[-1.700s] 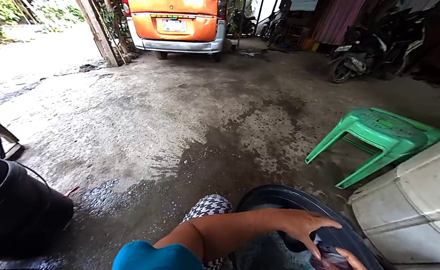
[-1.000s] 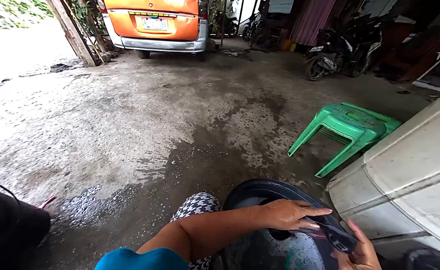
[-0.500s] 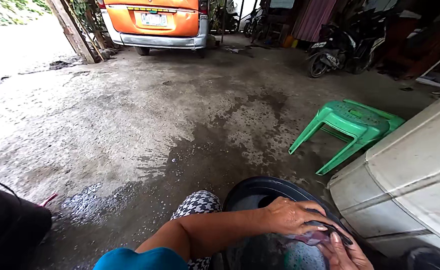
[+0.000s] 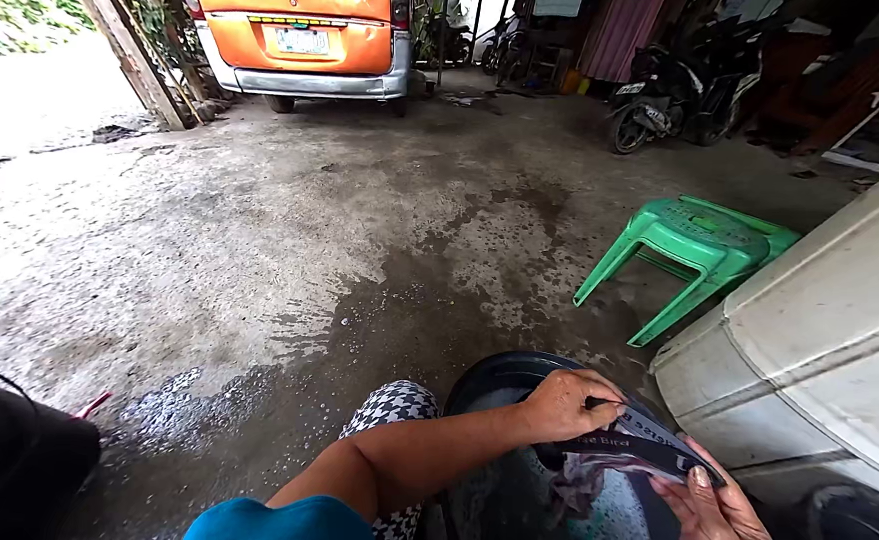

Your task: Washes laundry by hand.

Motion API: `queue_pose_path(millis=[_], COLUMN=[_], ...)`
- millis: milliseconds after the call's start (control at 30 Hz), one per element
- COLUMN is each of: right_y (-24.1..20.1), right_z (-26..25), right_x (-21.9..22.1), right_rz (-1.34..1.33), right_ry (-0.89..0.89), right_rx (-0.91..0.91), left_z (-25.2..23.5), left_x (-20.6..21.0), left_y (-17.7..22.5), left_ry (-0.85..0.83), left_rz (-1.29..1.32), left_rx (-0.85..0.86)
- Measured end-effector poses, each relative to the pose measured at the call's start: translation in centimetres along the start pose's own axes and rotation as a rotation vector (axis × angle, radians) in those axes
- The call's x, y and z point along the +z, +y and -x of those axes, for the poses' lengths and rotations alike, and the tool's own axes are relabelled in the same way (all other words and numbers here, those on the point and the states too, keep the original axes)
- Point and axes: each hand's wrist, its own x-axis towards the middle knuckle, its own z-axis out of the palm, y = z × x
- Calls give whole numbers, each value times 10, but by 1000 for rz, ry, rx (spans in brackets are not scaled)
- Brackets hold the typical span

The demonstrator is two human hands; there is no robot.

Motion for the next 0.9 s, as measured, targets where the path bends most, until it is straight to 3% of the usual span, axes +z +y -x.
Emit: queue_pose_path(millis=[100,167,333,500,633,767,900], right_y=[-4,-1,12,16,12,19,38], right_z=[0,0,10,12,8,-1,-3], right_x=[1,1,16,22,6,-5,-7], right_rz=[-113,-151,54,429,741,1003,811], right_ry=[-19,-96,-124,-116,-226,-293,-195], right_rx=[151,199,36,-36,25,169,280], left_z=[4,9,12,9,3,-8,-13], left_x=[0,5,15,13,8,-3,-15], left_y=[8,15,17,17,14,16,18], left_ry=[-129,-182,-155,-52,94,143,17], left_rz=[-257,-262,-79,-17,169,549,567], left_rx=[13,18,67,-108,-238,-333,-237])
